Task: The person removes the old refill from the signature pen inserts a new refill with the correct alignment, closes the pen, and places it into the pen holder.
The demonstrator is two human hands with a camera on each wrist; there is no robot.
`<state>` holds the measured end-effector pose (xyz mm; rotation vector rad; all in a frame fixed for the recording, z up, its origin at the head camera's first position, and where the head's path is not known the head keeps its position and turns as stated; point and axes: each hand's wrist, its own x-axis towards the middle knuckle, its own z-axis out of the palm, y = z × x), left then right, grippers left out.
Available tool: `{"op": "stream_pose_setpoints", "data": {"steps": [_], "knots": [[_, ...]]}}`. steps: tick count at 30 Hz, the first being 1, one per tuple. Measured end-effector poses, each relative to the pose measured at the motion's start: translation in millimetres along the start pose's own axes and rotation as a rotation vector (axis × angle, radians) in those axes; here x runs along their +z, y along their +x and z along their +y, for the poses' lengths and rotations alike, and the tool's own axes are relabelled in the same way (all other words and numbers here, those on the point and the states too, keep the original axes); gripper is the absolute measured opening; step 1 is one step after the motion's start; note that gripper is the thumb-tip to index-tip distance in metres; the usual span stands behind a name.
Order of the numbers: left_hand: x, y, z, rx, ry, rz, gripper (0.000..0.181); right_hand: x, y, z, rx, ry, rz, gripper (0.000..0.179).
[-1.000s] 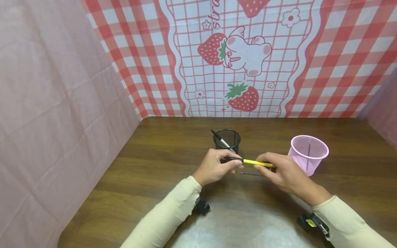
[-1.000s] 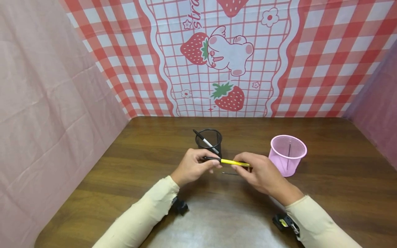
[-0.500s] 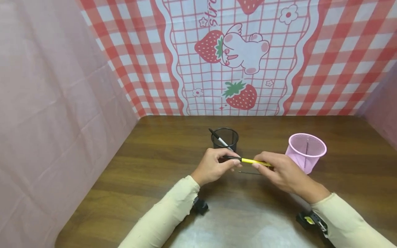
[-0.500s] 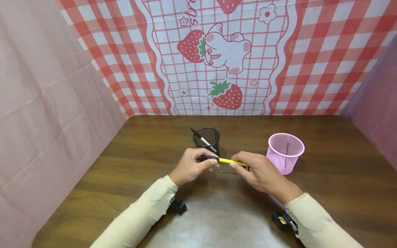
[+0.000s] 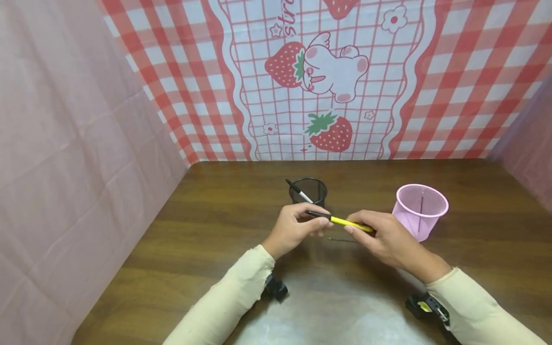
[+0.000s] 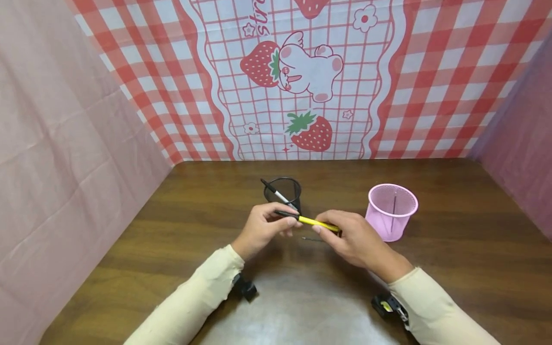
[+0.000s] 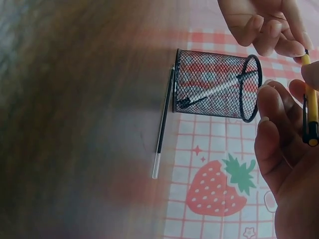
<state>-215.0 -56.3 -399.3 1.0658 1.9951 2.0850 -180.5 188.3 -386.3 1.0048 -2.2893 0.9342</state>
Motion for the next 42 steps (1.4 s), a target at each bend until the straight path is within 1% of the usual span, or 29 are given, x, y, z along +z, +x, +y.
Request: {"op": "stream_pose_setpoints", "data": {"steps": [5, 10, 15, 18, 24, 31, 36, 42], "knots": [[0.7, 1.8, 2.0, -0.005, -0.005, -0.002, 0.023, -0.5, 0.6, -1.6, 0.007, 0.000, -0.010, 0.022], [2.1, 1.1, 1.8, -0.002, -0.011, 0.006, 0.022, 1.0, 0.0, -1.8, 0.022, 0.003, -0.028, 0.018], [2.9, 0.5, -0.5, 0.033, 0.034, 0.014, 0.021, 2.8, -0.4, -1.6, 0.026, 0.018, -0.055, 0.020], [3.0, 0.7, -1.3, 0.048, 0.061, 0.015, 0.023, 3.8, -0.3, -1.9, 0.023, 0.033, -0.065, 0.021], [2.6, 1.0, -0.5, 0.046, 0.101, 0.027, 0.029, 4.9, -1.1, -2.6, 0.032, 0.049, -0.084, 0.018], [1.0, 4.2, 1.9, 0.037, 0.143, 0.042, 0.031, 4.4, -1.0, -2.0, 0.052, 0.025, -0.100, 0.018], [-0.4, 4.3, 2.2, 0.047, 0.139, 0.046, 0.029, 4.8, -1.6, -2.3, 0.053, 0.031, -0.116, 0.016], [-2.9, 3.7, 4.5, 0.063, 0.125, 0.081, 0.028, 5.8, -1.8, -2.1, 0.056, 0.023, -0.124, 0.013]]}}
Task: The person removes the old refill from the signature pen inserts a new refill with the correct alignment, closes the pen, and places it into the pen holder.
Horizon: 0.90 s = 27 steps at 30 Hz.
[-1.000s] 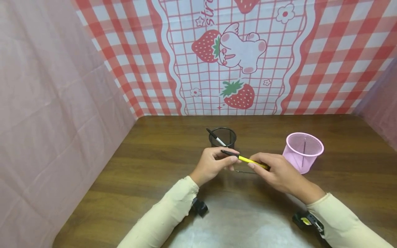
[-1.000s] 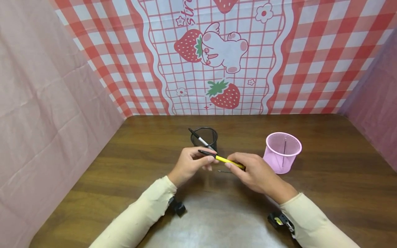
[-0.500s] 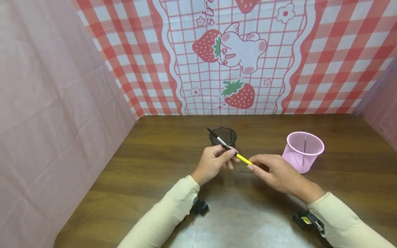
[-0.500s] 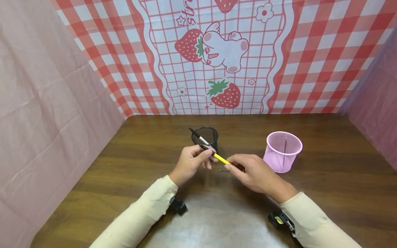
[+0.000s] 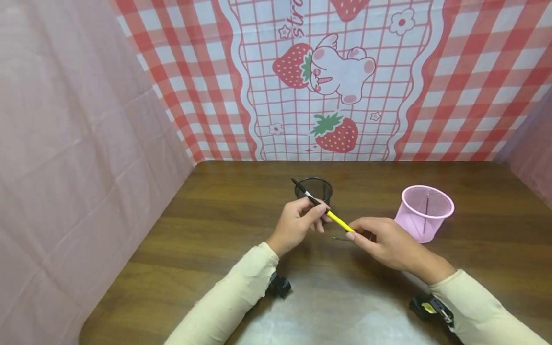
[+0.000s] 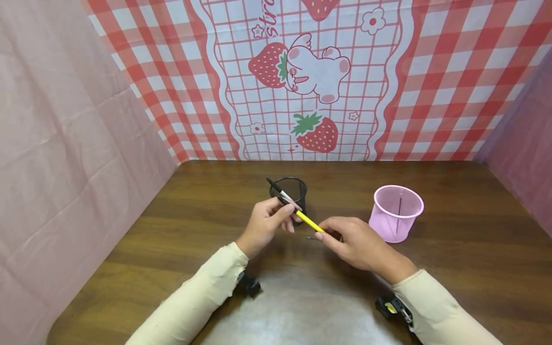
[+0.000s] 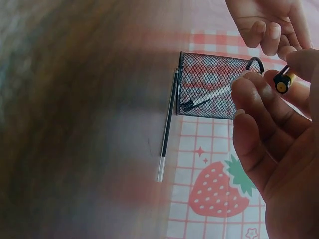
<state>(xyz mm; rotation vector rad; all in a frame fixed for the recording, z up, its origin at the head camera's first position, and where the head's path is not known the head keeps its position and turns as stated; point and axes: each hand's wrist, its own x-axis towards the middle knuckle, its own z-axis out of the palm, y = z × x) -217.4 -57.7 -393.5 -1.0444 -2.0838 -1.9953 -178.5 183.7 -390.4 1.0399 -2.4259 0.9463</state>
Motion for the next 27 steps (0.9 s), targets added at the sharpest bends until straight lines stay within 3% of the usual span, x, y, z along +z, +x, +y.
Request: {"op": "stream_pose_setpoints", "data": {"steps": [27], "knots": [[-9.5, 4.4, 9.4, 0.035, -0.030, 0.122, 0.018, -0.5, -0.4, 2.4, 0.026, -0.020, -0.077, 0.007]]}}
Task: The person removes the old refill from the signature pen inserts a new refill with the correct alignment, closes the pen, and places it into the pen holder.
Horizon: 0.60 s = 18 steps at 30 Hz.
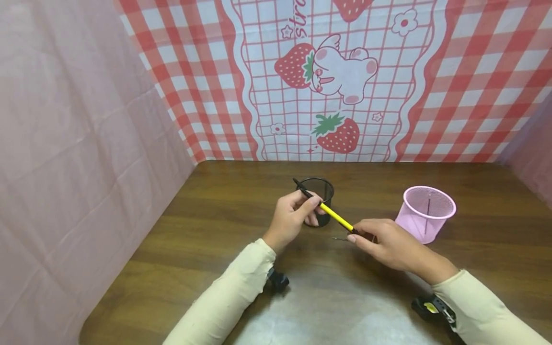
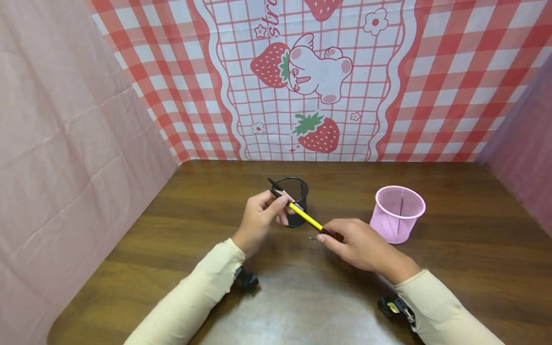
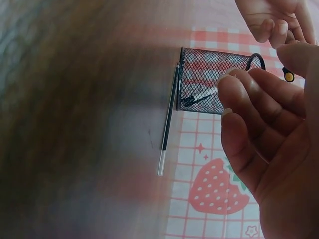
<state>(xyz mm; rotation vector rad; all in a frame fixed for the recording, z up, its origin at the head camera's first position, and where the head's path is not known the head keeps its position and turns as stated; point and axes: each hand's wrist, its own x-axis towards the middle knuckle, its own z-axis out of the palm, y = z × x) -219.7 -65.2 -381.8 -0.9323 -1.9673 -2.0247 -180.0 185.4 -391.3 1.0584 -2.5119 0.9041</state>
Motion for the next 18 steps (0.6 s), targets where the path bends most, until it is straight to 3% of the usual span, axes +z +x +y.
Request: {"op": "stream_pose_setpoints", "data": {"steps": [14, 18], "knots": [[-14.5, 5.8, -0.8, 0.086, 0.002, 0.145, 0.022, -1, -1.4, 2, 0.019, -0.038, -0.064, 0.006], [-17.7, 8.2, 0.4, 0.081, 0.009, 0.202, 0.020, 0, -1.4, 2, 0.018, -0.041, -0.067, 0.006]]}}
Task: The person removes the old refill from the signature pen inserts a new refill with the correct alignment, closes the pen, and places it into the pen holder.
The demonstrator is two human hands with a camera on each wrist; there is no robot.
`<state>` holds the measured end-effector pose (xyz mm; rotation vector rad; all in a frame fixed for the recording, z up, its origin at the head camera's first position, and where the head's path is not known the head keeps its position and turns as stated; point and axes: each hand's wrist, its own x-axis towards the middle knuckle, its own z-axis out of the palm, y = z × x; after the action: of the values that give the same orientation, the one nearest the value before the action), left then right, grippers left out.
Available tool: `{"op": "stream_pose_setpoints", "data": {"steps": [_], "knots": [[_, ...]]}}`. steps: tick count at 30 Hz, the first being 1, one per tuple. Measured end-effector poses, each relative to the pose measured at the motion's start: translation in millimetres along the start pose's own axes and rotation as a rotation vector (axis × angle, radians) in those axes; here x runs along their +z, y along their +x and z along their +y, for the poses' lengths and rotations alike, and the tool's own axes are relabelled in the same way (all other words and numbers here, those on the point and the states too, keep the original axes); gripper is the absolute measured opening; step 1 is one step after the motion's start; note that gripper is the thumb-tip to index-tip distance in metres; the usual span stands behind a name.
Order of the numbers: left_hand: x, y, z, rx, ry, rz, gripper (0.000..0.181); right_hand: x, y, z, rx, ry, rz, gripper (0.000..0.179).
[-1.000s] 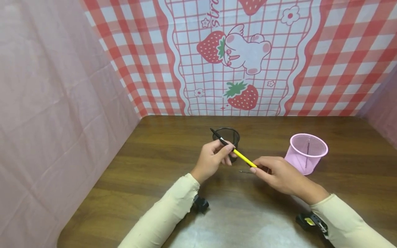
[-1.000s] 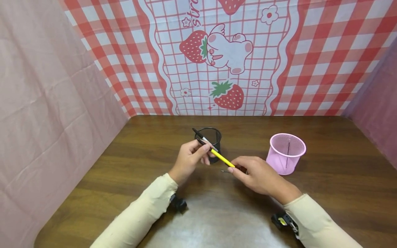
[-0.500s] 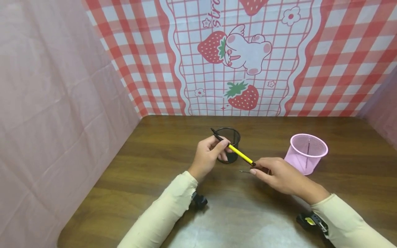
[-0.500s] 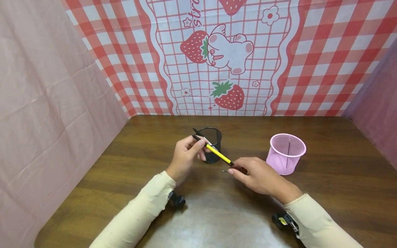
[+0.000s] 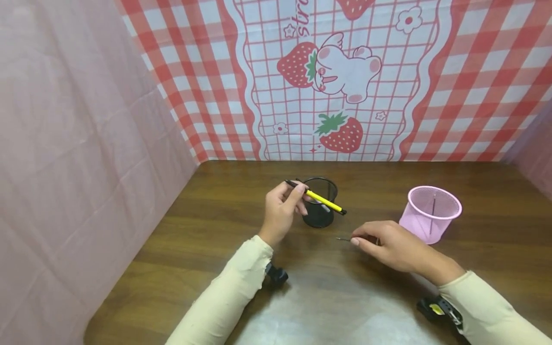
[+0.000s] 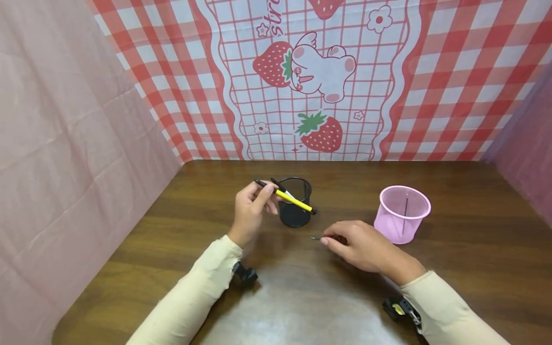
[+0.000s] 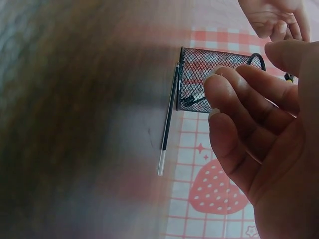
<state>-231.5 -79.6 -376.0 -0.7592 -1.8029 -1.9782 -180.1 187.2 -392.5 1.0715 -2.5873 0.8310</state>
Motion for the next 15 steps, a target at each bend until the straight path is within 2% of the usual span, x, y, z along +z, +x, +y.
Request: {"op": "stream_pose_setpoints", "data": {"steps": [9, 15], "knots": [[-6.3, 3.5, -2.0, -0.018, 0.021, 0.138, 0.018, 1.5, -3.5, 0.4, -0.004, 0.003, 0.002, 0.006], [-9.4, 4.4, -6.1, 0.009, -0.011, 0.167, 0.023, 0.4, -0.9, 0.8, -0.019, -0.006, -0.006, 0.006]]}}
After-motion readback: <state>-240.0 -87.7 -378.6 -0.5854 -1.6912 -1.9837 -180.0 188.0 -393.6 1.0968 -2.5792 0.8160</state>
